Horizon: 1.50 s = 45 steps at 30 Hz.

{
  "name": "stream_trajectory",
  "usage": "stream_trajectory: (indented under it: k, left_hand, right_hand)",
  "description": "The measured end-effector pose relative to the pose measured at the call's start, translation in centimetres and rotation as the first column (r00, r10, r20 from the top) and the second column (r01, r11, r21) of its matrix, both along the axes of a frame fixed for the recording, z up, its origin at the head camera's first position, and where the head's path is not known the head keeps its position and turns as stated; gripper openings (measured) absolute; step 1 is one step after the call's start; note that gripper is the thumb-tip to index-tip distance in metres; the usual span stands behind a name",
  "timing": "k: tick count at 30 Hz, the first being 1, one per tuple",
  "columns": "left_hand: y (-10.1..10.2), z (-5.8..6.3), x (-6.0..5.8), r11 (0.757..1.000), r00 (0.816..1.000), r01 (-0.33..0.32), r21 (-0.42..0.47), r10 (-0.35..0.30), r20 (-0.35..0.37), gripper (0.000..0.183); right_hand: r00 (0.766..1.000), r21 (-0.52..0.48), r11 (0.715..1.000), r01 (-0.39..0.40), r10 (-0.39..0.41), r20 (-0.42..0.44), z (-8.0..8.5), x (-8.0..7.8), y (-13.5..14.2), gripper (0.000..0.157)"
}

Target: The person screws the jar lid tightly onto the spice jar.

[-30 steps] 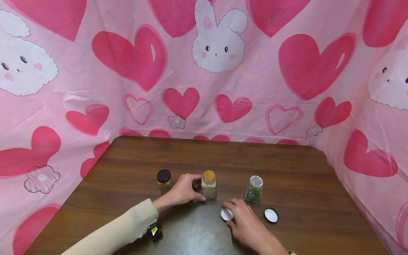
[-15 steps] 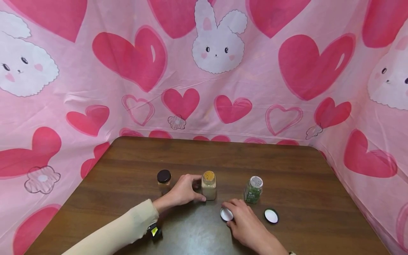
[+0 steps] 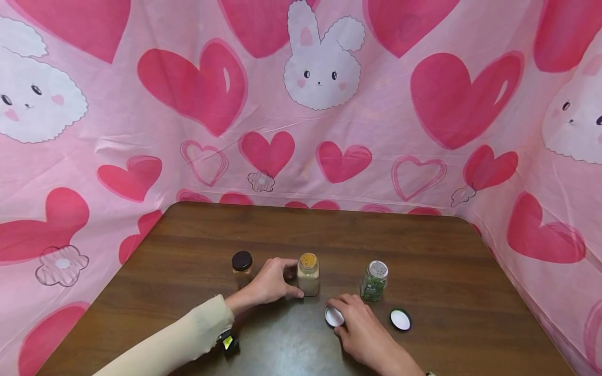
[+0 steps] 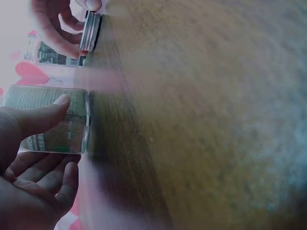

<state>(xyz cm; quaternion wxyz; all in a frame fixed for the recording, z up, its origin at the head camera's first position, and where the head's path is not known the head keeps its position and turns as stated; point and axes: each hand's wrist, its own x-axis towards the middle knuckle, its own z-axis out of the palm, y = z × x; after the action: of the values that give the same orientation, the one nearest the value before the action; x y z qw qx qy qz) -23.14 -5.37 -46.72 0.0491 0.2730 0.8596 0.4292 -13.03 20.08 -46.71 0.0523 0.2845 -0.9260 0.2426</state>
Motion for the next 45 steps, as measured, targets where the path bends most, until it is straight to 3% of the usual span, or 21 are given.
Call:
stream_trajectory:
  k: [8, 26, 45]
  left_hand:
    - [0.0, -0.1, -0.1, 1.0, 1.0, 0.004, 0.007, -0.004, 0.005, 0.06]
    - [0.0, -0.2, -0.1, 1.0, 1.0, -0.008, 0.005, 0.008, 0.013, 0.061]
    - [0.0, -0.1, 0.0, 1.0, 1.0, 0.016, 0.018, -0.016, -0.011, 0.06]
  right_hand:
    - [1.0, -0.001, 1.0, 0.01, -0.01, 0.008, 0.1, 0.0, 0.0, 0.044]
    - [0.99, 0.021, 0.998, 0.065, -0.068, 0.126, 1.1, -0.3, -0.3, 0.046]
    - [0.996, 0.014, 0.998, 0.064, -0.064, 0.059, 2.2, -0.9, -0.6, 0.048]
